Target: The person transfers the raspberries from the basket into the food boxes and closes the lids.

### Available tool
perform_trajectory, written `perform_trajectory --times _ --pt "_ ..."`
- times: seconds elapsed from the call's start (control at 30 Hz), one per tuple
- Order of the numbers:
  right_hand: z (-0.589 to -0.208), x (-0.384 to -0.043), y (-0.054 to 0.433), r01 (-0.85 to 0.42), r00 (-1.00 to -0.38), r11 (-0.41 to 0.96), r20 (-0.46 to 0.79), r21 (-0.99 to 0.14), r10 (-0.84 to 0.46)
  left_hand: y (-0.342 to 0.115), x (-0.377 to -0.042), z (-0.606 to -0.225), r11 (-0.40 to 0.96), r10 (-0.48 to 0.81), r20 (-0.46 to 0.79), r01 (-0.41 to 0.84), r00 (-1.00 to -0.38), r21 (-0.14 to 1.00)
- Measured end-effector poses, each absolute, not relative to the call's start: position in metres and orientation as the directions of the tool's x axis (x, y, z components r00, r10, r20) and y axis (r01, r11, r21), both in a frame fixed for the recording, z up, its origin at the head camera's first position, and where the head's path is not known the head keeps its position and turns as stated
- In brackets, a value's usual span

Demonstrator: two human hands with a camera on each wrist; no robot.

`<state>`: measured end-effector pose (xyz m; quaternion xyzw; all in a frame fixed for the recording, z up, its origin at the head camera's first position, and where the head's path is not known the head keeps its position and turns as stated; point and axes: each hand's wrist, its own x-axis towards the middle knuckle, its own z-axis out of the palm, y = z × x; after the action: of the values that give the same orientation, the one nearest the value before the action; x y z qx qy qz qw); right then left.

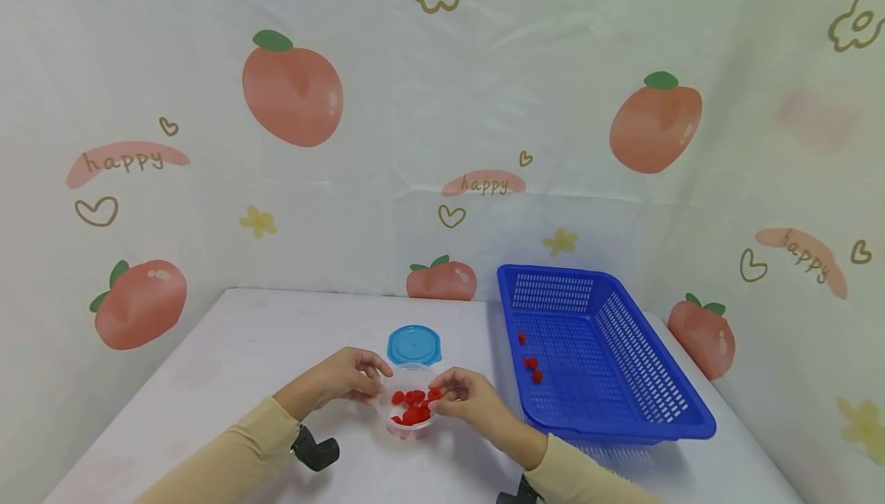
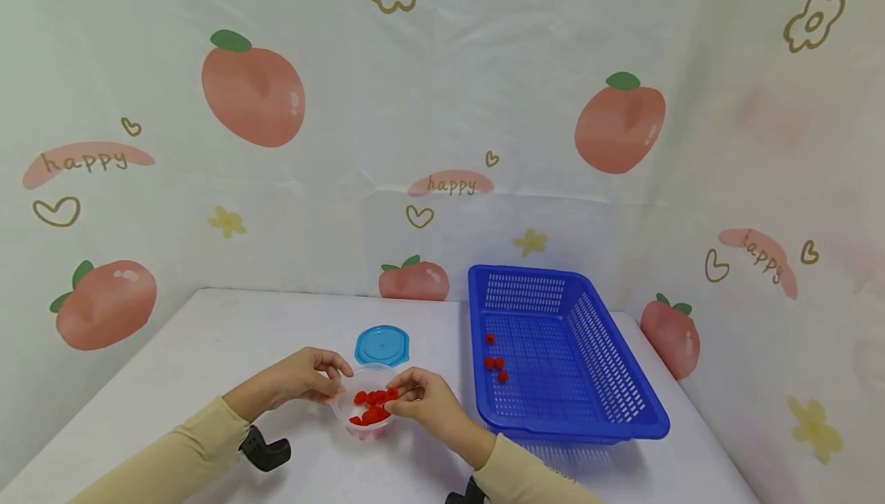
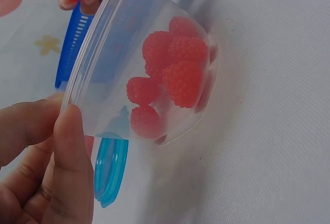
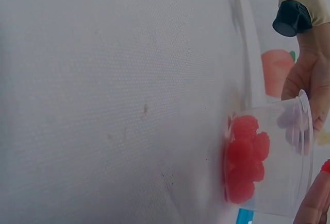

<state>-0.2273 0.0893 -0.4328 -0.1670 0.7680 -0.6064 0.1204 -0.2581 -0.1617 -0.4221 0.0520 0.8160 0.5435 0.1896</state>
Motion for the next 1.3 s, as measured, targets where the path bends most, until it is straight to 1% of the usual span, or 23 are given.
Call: perform_trajectory --times 0.23,0.8,1.3 --pt "-0.4318 -0.2273 0.0889 -0.107 -0.913 0.224 0.007 -0.969 -0.407 -0.1634 -0.2594 -0.4245 0.390 0.316 -0.244 -0.109 -0.917 0.914" --pt "-0.4275 -0.2261 0.0885 -0.094 -0.911 0.261 -0.023 -0.961 -0.411 -0.1625 -0.2581 -0.4214 0.382 0.327 -0.242 -0.107 -0.913 0.918" --pt "-0.4271 -0.2265 0.0872 -0.076 -0.914 0.260 -0.037 -0.962 -0.404 -0.1619 -0.2580 -0.4218 0.393 0.307 -0.249 -0.116 -0.919 0.912"
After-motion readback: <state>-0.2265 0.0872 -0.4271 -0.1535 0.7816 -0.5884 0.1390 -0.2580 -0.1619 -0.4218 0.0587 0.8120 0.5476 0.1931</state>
